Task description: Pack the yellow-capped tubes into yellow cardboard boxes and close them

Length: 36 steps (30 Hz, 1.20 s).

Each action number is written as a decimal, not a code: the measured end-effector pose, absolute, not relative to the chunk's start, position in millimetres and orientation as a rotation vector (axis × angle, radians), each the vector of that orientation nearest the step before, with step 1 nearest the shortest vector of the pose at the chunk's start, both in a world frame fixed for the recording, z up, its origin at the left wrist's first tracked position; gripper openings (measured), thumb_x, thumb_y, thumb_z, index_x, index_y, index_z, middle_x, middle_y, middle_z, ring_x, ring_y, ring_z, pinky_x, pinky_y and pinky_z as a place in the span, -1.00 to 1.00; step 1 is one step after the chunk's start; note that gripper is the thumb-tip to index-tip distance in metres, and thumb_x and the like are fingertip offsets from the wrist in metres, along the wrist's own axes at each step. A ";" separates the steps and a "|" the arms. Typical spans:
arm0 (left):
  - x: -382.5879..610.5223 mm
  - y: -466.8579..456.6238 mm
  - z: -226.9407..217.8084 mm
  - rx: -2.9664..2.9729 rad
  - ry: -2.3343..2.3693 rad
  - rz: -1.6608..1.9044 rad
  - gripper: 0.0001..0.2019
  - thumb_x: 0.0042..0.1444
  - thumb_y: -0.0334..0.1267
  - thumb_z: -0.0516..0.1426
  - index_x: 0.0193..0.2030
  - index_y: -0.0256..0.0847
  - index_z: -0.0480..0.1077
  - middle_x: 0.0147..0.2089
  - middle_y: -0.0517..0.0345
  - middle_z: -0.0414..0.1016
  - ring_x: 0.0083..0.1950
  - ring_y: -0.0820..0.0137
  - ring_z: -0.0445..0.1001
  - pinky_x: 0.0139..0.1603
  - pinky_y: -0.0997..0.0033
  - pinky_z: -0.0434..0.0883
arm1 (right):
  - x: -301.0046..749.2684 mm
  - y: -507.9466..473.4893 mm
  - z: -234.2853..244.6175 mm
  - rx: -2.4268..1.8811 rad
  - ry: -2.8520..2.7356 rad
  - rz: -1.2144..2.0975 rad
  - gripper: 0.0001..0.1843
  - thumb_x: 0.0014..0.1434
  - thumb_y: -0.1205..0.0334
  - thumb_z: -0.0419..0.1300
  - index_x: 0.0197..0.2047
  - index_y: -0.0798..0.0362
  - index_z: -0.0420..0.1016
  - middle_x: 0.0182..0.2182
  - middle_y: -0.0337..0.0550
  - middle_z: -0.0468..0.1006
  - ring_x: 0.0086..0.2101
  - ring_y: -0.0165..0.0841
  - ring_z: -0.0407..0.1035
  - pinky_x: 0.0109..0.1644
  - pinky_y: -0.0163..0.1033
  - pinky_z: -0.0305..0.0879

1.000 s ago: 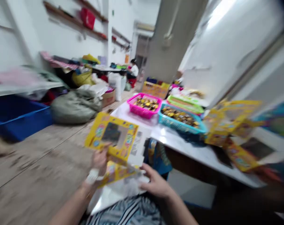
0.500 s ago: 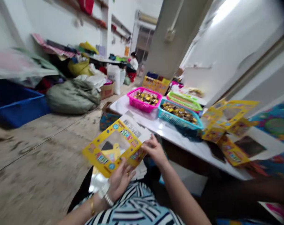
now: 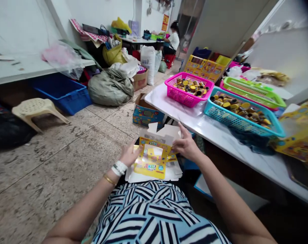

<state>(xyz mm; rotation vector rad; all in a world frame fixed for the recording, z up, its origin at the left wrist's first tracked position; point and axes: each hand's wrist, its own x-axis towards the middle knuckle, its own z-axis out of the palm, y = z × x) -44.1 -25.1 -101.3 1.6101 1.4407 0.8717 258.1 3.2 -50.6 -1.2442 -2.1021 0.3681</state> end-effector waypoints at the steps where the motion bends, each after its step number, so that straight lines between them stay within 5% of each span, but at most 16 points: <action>1: -40.3 -29.9 -112.6 1.685 1.417 0.817 -0.31 0.19 0.11 0.05 0.32 -0.34 0.19 0.20 -0.25 0.42 0.23 0.03 0.39 0.21 -0.04 0.35 | 256.3 -0.7 -52.7 -1.210 -2.219 0.250 -0.92 0.00 0.37 0.33 -0.39 0.01 0.63 0.43 -0.30 -0.12 0.38 0.07 -0.27 0.38 0.29 -0.14; 5: -27.2 -58.9 -130.7 1.894 1.397 0.722 -0.05 -0.02 0.08 0.25 0.38 -0.45 0.02 0.35 -0.43 0.18 0.37 -0.13 0.17 0.33 -0.19 0.17 | 253.0 -19.5 -66.6 -1.157 -2.383 0.065 -0.85 0.01 0.36 0.33 -0.31 -0.04 0.66 0.43 -0.49 -0.46 0.36 0.18 -0.57 0.36 0.41 -0.31; 14: -49.0 -37.6 -63.3 1.932 1.119 1.107 -0.62 0.26 -0.10 0.07 0.13 -0.21 0.42 0.05 -0.06 0.56 -0.04 0.27 0.58 -0.04 0.33 0.52 | 247.5 -34.4 -41.1 -1.094 -2.345 0.196 -0.91 0.14 0.25 0.29 -0.36 -0.05 0.65 0.42 -0.58 -0.52 0.37 0.16 -0.58 0.36 0.41 -0.39; 17: -58.0 -26.2 -55.1 1.989 0.890 1.049 -0.54 0.24 0.04 0.06 0.15 -0.17 0.43 -0.05 -0.03 0.61 -0.18 0.30 0.60 -0.16 0.35 0.53 | 250.2 -31.6 -44.7 -1.077 -2.379 0.280 -0.88 0.16 0.25 0.27 -0.38 -0.02 0.65 0.42 -0.53 -0.54 0.36 0.14 -0.61 0.36 0.38 -0.38; 21: -57.8 17.9 -54.7 1.874 0.706 1.206 -0.21 0.21 0.32 -0.36 0.17 -0.08 0.42 0.34 -0.08 0.27 0.21 0.16 0.39 0.15 0.06 0.41 | 240.7 -18.1 -62.7 -1.046 -2.434 0.301 -0.88 0.16 0.27 0.26 -0.37 -0.03 0.64 0.42 -0.53 -0.53 0.36 0.11 -0.63 0.36 0.38 -0.43; 24: -52.7 61.4 -55.2 2.183 0.695 1.076 -0.28 0.23 0.30 -0.26 -0.17 -0.12 0.58 0.45 0.01 0.07 0.38 0.10 0.16 0.33 -0.04 0.19 | 226.8 -10.0 -70.8 -1.029 -2.429 0.234 -0.91 0.15 0.26 0.29 -0.37 -0.05 0.64 0.42 -0.54 -0.52 0.37 0.10 -0.61 0.36 0.38 -0.46; 28: -59.6 88.7 -53.1 2.462 0.869 1.122 -0.44 0.29 0.12 -0.10 -0.48 -0.22 0.47 -0.05 -0.12 0.55 0.05 0.21 0.45 0.16 0.07 0.35 | 226.6 -16.6 -70.3 -1.123 -2.310 0.135 -0.92 0.12 0.25 0.31 -0.40 -0.01 0.62 0.43 -0.52 -0.49 0.36 0.15 -0.59 0.35 0.42 -0.46; 31: -63.5 76.2 -49.2 2.470 1.177 1.297 -0.55 0.26 -0.05 0.04 -0.61 -0.21 0.35 -0.41 0.06 0.48 -0.36 0.40 0.43 -0.26 0.36 0.43 | 242.0 -28.1 -64.9 -1.205 -2.252 0.266 -0.89 0.16 0.27 0.27 -0.38 0.01 0.62 0.44 -0.46 -0.45 0.38 0.10 -0.48 0.38 0.33 -0.22; 34: -52.5 57.7 -47.9 2.398 1.384 1.385 -0.57 0.16 -0.09 0.15 -0.67 -0.22 0.25 -0.43 0.12 0.40 -0.41 0.45 0.37 -0.38 0.44 0.37 | 254.7 -32.4 -61.4 -1.183 -2.316 0.535 -0.86 0.21 0.26 0.20 -0.28 -0.02 0.62 0.44 -0.33 -0.21 0.37 -0.08 -0.15 0.35 0.00 0.14; 36: -40.8 52.2 -53.0 2.266 1.444 1.421 -0.62 0.16 -0.08 0.15 -0.61 -0.22 0.30 -0.36 0.09 0.43 -0.33 0.42 0.42 -0.28 0.41 0.43 | 256.4 -29.9 -63.7 -1.172 -2.313 0.601 -0.81 0.23 0.24 0.17 -0.15 -0.03 0.61 0.43 -0.25 -0.10 0.34 -0.15 -0.02 0.32 -0.10 0.20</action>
